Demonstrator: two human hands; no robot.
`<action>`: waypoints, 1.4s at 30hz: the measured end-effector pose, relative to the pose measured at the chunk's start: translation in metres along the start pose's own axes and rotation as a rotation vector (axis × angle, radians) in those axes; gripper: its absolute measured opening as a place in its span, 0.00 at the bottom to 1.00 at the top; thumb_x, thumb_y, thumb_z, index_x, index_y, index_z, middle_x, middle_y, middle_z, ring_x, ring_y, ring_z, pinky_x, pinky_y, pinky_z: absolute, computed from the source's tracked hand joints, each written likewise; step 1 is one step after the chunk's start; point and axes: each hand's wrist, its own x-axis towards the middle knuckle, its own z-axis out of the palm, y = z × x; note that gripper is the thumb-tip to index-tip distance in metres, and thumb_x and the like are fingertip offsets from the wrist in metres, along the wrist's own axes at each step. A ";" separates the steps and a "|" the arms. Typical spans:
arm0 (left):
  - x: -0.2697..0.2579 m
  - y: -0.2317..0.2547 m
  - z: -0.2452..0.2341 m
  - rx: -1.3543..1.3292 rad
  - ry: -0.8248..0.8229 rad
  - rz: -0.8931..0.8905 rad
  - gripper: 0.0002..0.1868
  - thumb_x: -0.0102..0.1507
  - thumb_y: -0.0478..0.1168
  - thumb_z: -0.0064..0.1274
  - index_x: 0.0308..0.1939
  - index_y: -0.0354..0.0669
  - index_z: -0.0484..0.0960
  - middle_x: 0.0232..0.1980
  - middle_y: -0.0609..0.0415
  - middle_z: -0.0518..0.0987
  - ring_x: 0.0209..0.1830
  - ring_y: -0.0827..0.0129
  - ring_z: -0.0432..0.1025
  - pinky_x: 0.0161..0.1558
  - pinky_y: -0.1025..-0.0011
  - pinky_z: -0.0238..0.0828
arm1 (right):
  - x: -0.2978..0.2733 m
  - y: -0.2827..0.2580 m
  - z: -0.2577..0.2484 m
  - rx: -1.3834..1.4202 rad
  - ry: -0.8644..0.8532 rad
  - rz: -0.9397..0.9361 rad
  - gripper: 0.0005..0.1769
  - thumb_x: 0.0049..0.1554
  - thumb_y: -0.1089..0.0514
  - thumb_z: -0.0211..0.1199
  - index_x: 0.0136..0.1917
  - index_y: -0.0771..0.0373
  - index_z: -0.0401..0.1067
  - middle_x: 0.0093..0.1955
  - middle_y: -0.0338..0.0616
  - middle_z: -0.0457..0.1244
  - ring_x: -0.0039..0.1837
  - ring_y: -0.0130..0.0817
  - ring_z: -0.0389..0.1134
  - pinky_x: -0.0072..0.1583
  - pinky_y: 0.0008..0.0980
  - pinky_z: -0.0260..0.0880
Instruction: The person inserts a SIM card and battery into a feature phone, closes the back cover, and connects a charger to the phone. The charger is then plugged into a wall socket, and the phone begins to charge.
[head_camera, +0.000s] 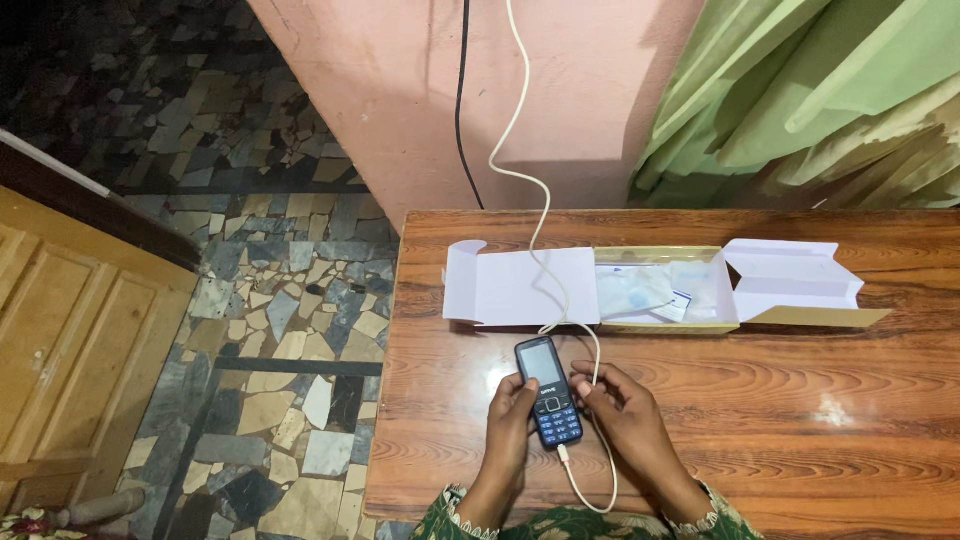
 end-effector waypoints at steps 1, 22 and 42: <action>-0.004 0.004 0.000 -0.003 0.019 0.006 0.13 0.68 0.44 0.48 0.52 0.39 0.74 0.42 0.53 0.82 0.39 0.74 0.78 0.44 0.73 0.77 | 0.001 0.000 -0.001 0.032 -0.001 0.018 0.21 0.58 0.58 0.61 0.64 0.63 0.74 0.49 0.42 0.72 0.46 0.26 0.70 0.49 0.25 0.73; -0.036 0.113 -0.023 -0.289 0.242 0.571 0.17 0.72 0.41 0.43 0.61 0.36 0.71 0.49 0.46 0.81 0.47 0.69 0.78 0.48 0.69 0.80 | 0.036 0.009 -0.059 -0.007 0.318 -0.126 0.16 0.59 0.63 0.64 0.60 0.68 0.73 0.41 0.47 0.69 0.41 0.29 0.69 0.42 0.27 0.71; -0.043 0.078 0.021 -0.025 -0.118 0.145 0.20 0.70 0.46 0.42 0.61 0.41 0.75 0.46 0.57 0.83 0.45 0.75 0.78 0.50 0.72 0.76 | -0.028 -0.028 0.000 -0.201 -0.075 -0.231 0.26 0.57 0.55 0.65 0.66 0.66 0.70 0.50 0.47 0.71 0.51 0.28 0.72 0.52 0.26 0.77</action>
